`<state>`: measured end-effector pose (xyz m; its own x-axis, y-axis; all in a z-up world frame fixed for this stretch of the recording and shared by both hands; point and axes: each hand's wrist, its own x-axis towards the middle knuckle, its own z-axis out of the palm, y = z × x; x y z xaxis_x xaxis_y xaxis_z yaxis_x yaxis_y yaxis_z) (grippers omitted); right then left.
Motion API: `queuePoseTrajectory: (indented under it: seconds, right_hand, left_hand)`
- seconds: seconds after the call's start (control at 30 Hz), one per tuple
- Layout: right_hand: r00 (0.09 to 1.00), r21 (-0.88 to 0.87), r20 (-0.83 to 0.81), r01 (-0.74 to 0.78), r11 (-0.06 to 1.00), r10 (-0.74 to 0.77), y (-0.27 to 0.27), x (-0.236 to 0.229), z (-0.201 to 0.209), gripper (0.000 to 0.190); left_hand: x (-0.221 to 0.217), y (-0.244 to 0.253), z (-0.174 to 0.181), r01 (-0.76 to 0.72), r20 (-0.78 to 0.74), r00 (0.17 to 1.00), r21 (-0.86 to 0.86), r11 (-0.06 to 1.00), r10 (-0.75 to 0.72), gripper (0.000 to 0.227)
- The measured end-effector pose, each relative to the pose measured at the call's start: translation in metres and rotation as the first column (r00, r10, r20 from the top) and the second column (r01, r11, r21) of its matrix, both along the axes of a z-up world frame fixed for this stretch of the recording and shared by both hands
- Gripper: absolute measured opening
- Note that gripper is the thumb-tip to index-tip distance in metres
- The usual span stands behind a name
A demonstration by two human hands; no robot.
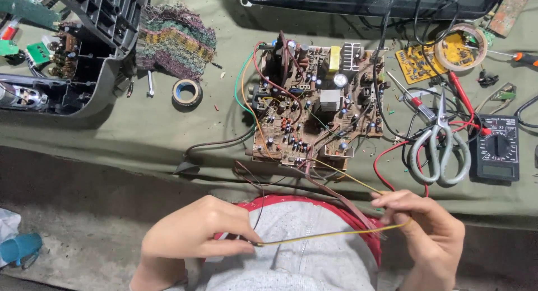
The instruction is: Repairing electronics by twisting wires together and insulating the connection with electrical tape.
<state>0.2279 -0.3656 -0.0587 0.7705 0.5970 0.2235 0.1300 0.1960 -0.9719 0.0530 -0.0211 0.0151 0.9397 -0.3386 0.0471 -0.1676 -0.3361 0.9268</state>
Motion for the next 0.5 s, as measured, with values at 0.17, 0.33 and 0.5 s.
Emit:
queuePoseTrajectory:
  seconds: [0.17, 0.33, 0.5]
  right_hand:
    - [0.983, -0.54, 0.037, -0.133, 0.831, 0.181, -0.005, 0.014, -0.001, 0.033]
    - [0.896, -0.741, 0.088, -0.234, 0.63, 0.436, 0.004, 0.019, -0.015, 0.061]
    - [0.946, -0.77, 0.312, 0.198, 0.607, 0.088, 0.057, -0.006, 0.011, 0.036]
  left_hand:
    - [-0.004, 0.008, -0.016, 0.054, -0.065, 0.997, 0.165, 0.985, -0.043, 0.013]
    - [0.005, 0.002, -0.031, -0.198, -0.026, 0.975, 0.363, 0.91, 0.223, 0.032]
    - [0.019, -0.01, -0.038, -0.47, 0.179, 0.88, 0.456, 0.756, 0.439, 0.029]
